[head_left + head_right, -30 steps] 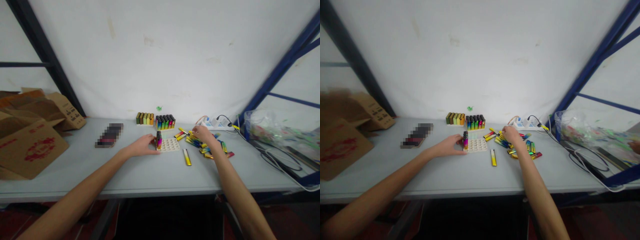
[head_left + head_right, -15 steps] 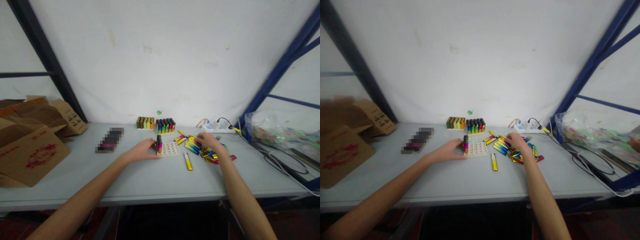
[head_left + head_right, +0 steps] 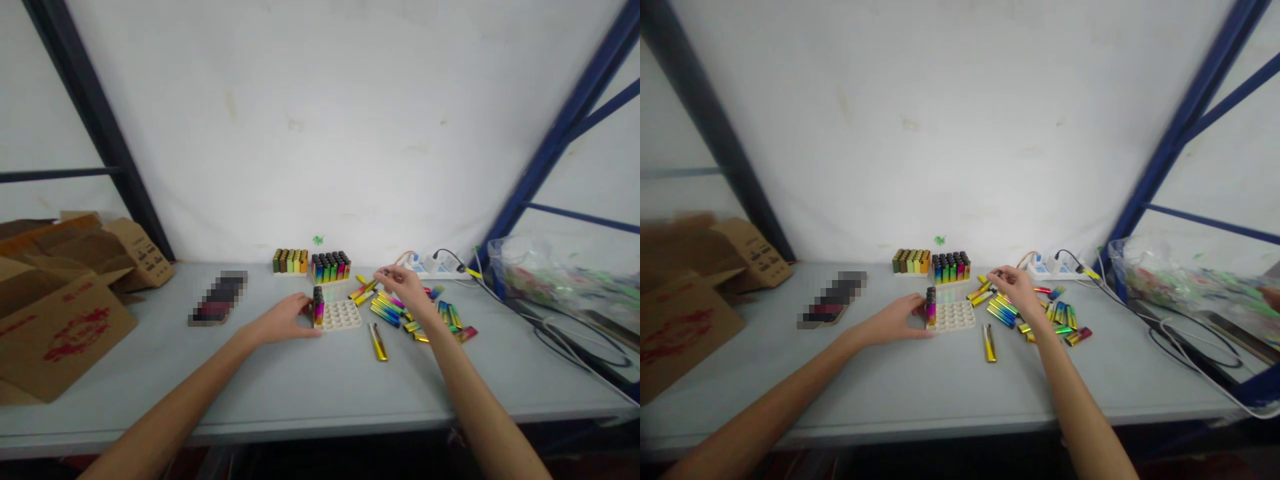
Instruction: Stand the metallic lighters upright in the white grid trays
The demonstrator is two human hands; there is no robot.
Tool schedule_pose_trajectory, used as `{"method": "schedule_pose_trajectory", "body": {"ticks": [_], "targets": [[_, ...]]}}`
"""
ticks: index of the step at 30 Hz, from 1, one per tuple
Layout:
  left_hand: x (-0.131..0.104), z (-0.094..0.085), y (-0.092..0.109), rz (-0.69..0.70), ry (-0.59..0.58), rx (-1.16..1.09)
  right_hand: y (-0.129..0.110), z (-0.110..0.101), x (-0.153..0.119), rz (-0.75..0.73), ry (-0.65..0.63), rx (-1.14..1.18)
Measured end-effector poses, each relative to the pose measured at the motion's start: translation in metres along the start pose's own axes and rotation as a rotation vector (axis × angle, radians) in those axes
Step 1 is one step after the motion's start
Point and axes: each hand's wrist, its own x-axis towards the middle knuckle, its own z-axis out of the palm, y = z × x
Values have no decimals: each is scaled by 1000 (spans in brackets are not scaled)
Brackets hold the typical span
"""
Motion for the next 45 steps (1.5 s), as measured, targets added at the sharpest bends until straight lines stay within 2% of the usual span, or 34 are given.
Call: {"method": "schedule_pose_trajectory", "body": {"ticks": [3, 7, 9, 12, 17, 21, 27, 31, 36, 42, 45], "targets": [[-1, 0, 0, 0, 14, -9, -19, 15, -12, 38, -34, 163], [-1, 1, -1, 4, 15, -20, -41, 31, -32, 124, -171, 417], [0, 2, -1, 3, 8, -24, -46, 37, -37, 134, -230, 462], [-1, 2, -1, 1, 5, -28, -45, 45, -37, 92, -244, 406], [-2, 0, 1, 2, 9, -34, -39, 55, -33, 56, -194, 346], [-2, -1, 2, -23, 10, -35, -40, 63, -35, 120, -189, 426], [-3, 0, 2, -26, 7, -49, -39, 69, -44, 191, -247, 435], [-3, 1, 1, -24, 13, -45, -40, 69, -45, 222, -177, 401], [-3, 1, 1, -30, 14, -34, -44, 71, -44, 397, -263, 518], [-3, -1, 3, -41, 2, -45, -45, 71, -48, 456, -253, 475], [-2, 0, 3, -43, -1, -38, -41, 72, -49, 439, -250, 442]]}}
